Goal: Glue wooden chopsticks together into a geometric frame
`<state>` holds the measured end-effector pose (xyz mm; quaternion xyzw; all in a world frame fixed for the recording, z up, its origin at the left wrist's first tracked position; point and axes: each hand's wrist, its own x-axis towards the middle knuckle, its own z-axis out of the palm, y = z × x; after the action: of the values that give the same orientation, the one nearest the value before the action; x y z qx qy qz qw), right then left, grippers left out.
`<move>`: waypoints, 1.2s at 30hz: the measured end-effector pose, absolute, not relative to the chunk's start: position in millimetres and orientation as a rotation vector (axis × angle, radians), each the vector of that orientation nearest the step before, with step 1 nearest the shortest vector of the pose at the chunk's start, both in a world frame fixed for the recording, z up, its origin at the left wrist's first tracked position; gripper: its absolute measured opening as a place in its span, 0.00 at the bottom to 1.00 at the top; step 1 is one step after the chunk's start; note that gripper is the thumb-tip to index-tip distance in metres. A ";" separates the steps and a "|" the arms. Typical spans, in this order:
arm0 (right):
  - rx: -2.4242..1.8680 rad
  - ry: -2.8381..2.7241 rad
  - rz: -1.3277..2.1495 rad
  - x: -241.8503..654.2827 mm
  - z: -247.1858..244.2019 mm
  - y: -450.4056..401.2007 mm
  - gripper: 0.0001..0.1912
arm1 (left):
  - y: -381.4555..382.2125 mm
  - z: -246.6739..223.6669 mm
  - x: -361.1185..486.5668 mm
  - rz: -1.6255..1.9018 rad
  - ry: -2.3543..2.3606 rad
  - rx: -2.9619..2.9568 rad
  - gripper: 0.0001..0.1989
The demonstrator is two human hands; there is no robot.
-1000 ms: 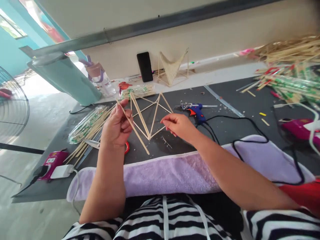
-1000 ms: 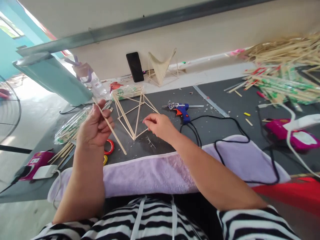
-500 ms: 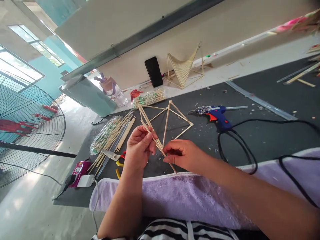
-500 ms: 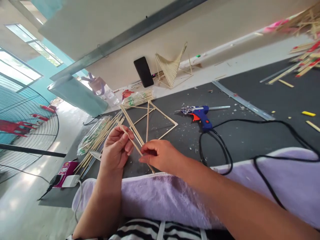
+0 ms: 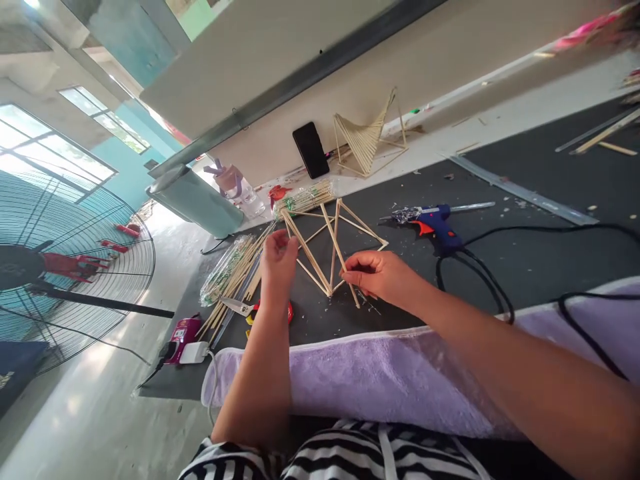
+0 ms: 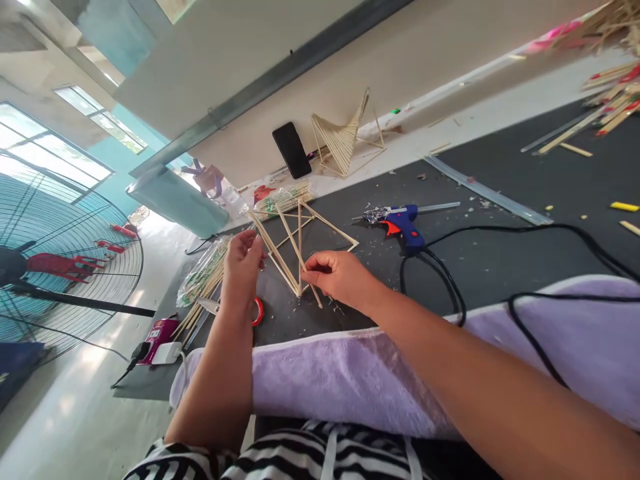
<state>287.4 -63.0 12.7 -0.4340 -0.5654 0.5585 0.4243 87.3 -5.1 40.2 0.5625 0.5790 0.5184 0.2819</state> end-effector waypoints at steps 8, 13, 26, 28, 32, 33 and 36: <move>-1.091 -1.457 1.329 285.6 7.8 -61.7 0.10 | 16.5 50.2 106.2 1.278 1.846 1.883 0.37; -1.105 -1.447 1.300 283.6 8.7 -61.2 0.08 | 26.7 55.1 100.7 1.330 1.852 2.019 0.25; -1.061 -1.390 1.368 285.2 5.6 -62.7 0.10 | 36.2 62.6 92.8 1.324 1.692 2.021 0.11; -1.060 -1.389 1.362 284.7 7.2 -63.9 0.10 | 35.6 62.5 92.9 1.288 1.646 1.917 0.14; -1.043 -1.377 1.389 281.5 12.2 -68.4 0.07 | 24.0 64.0 93.8 1.303 1.592 1.842 0.15; -1.032 -1.375 1.396 280.3 13.5 -70.0 0.07 | 19.9 64.3 93.6 1.304 1.578 1.834 0.15; -1.002 -1.377 1.420 276.6 17.0 -75.0 0.05 | 9.3 64.4 90.8 1.302 1.539 1.788 0.17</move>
<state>276.6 -75.0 17.0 -0.4045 -0.5557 0.5734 0.4458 90.8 9.3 64.4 0.6471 0.5569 0.4712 0.2214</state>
